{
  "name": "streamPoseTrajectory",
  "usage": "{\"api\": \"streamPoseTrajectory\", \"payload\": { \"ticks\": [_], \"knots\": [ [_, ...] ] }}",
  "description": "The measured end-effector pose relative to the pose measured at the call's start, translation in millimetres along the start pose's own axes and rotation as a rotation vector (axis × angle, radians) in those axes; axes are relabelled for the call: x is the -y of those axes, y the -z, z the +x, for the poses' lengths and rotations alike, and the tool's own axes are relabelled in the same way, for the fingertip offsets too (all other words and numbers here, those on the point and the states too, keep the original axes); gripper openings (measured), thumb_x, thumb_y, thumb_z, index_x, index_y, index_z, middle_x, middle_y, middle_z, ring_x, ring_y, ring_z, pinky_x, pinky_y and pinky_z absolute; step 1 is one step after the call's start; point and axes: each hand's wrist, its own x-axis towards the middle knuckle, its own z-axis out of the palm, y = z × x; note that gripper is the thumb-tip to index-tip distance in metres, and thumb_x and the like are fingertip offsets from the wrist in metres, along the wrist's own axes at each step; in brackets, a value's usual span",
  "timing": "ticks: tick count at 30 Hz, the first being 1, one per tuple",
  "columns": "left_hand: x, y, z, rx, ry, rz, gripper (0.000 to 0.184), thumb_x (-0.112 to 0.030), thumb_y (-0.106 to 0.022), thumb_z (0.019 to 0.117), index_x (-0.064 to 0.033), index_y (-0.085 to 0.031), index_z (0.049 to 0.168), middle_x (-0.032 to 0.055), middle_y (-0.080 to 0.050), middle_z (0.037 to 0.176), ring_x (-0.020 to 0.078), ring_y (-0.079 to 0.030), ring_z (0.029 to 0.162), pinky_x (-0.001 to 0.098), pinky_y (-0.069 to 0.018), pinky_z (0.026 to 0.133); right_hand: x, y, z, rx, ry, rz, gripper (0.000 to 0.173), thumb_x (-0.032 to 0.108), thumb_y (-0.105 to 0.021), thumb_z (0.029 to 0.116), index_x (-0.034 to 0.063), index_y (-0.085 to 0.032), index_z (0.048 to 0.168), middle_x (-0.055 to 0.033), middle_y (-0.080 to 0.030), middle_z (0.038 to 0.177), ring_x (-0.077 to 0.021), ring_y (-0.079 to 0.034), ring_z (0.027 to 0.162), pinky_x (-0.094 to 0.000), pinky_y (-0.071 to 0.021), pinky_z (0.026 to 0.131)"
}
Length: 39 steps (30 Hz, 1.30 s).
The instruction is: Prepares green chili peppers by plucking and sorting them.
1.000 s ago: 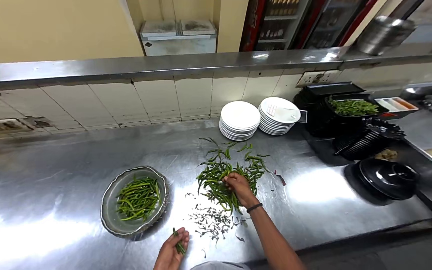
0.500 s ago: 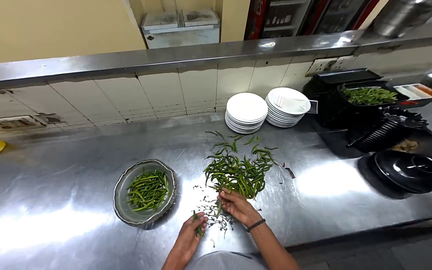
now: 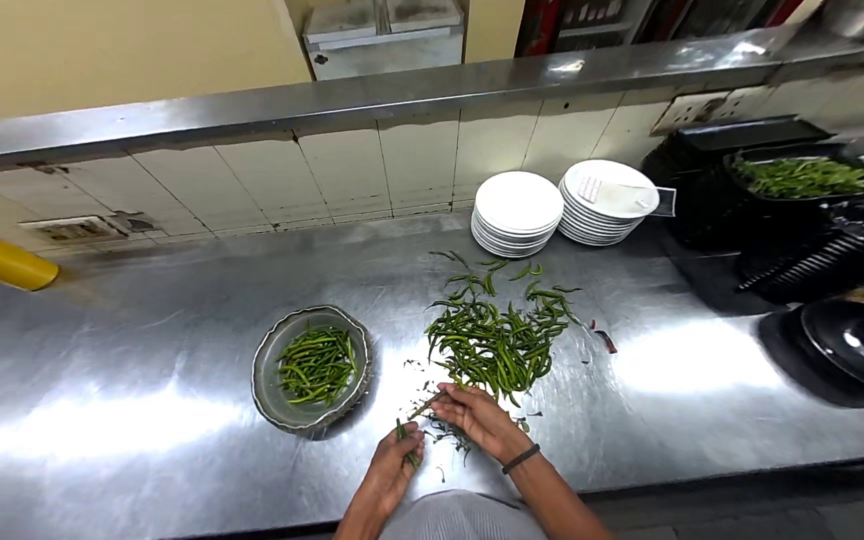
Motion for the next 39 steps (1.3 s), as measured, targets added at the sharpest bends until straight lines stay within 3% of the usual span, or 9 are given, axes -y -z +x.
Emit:
{"api": "streamPoseTrajectory", "payload": {
  "ticks": [4, 10, 14, 20, 25, 27, 30, 32, 39],
  "knots": [
    [0, -9, 0, 0.155, -0.176, -0.078, 0.031, 0.001, -0.063, 0.0971, 0.0020, -0.057, 0.128, 0.0128, -0.069, 0.104, 0.0159, -0.068, 0.083, 0.0296, -0.0593, 0.077, -14, -3, 0, 0.030, -0.060, 0.027, 0.017, 0.005, -0.056, 0.1032, -0.0043, -0.055, 0.117, -0.0177, -0.070, 0.098, -0.0277, -0.073, 0.086, -0.0419, -0.0626, 0.085],
    [-19, -24, 11, 0.065, -0.331, -0.037, 0.006, -0.003, -0.062, 0.0984, 0.0019, -0.064, 0.100, 0.0081, -0.065, 0.085, 0.0107, -0.060, 0.068, 0.0238, -0.0542, 0.065, -29, 10, 0, 0.055, -0.107, -0.025, 0.016, 0.009, -0.065, 0.0998, -0.0016, -0.065, 0.111, -0.0126, -0.071, 0.096, -0.0209, -0.071, 0.083, -0.0355, -0.0611, 0.081],
    [-23, -28, 13, 0.098, -0.297, -0.024, 0.005, -0.003, -0.057, 0.1016, 0.0006, -0.060, 0.101, 0.0057, -0.062, 0.083, 0.0047, -0.049, 0.058, 0.0174, -0.0441, 0.053, -25, 12, 0, 0.071, -0.039, -0.068, 0.008, 0.001, -0.065, 0.0970, -0.0017, -0.069, 0.102, -0.0095, -0.070, 0.088, -0.0166, -0.068, 0.076, -0.0315, -0.0600, 0.074],
    [-40, -29, 16, 0.108, -0.091, -0.417, 0.026, -0.025, -0.040, 0.1114, -0.0081, -0.056, 0.099, 0.0017, -0.060, 0.076, 0.0058, -0.058, 0.058, 0.0161, -0.0532, 0.056, -18, 15, -12, 0.308, -0.061, -0.098, 0.002, 0.003, -0.070, 0.0928, 0.0056, -0.070, 0.093, -0.0057, -0.071, 0.088, -0.0141, -0.069, 0.078, -0.0297, -0.0595, 0.077],
    [-40, -25, 9, -0.004, 0.025, -0.126, 0.018, -0.015, -0.050, 0.1057, -0.0003, -0.059, 0.107, 0.0132, -0.067, 0.087, 0.0265, -0.069, 0.081, 0.0433, -0.0601, 0.080, -21, 18, -7, 0.159, 0.038, -0.414, 0.010, 0.002, -0.060, 0.0972, -0.0024, -0.064, 0.106, -0.0128, -0.071, 0.097, -0.0215, -0.071, 0.084, -0.0374, -0.0613, 0.079],
    [-34, -23, 10, -0.017, 0.023, 0.024, 0.016, -0.009, -0.048, 0.1044, -0.0015, -0.054, 0.117, 0.0091, -0.063, 0.084, 0.0215, -0.066, 0.074, 0.0390, -0.0601, 0.074, -26, 18, -3, 0.120, 0.061, -0.626, 0.011, 0.004, -0.059, 0.0976, -0.0013, -0.064, 0.106, -0.0101, -0.070, 0.094, -0.0189, -0.070, 0.079, -0.0355, -0.0616, 0.076],
    [-21, -21, 10, 0.045, -0.035, 0.251, 0.017, -0.014, -0.054, 0.1052, -0.0031, -0.057, 0.117, 0.0023, -0.057, 0.077, 0.0094, -0.054, 0.058, 0.0232, -0.0497, 0.054, -35, 20, -2, 0.196, 0.039, -0.793, 0.018, 0.014, -0.061, 0.1007, 0.0011, -0.067, 0.111, -0.0066, -0.070, 0.091, -0.0157, -0.069, 0.076, -0.0332, -0.0609, 0.074],
    [-16, -22, 11, 0.092, -0.117, 0.429, 0.021, -0.021, -0.062, 0.1027, -0.0039, -0.061, 0.115, 0.0008, -0.059, 0.076, 0.0069, -0.051, 0.058, 0.0213, -0.0445, 0.052, -40, 19, -3, 0.261, 0.035, -0.843, 0.022, 0.021, -0.061, 0.1027, 0.0022, -0.065, 0.112, -0.0056, -0.069, 0.090, -0.0147, -0.069, 0.074, -0.0328, -0.0605, 0.072],
    [-14, -17, 13, 0.073, -0.208, 0.786, 0.030, -0.025, -0.077, 0.0902, -0.0021, -0.071, 0.108, 0.0081, -0.071, 0.096, 0.0158, -0.068, 0.088, 0.0371, -0.0573, 0.084, -48, 19, -3, 0.355, 0.011, -0.973, 0.028, 0.015, -0.062, 0.0999, 0.0012, -0.060, 0.125, -0.0074, -0.072, 0.097, -0.0163, -0.072, 0.084, -0.0356, -0.0616, 0.083]
  ]
}}
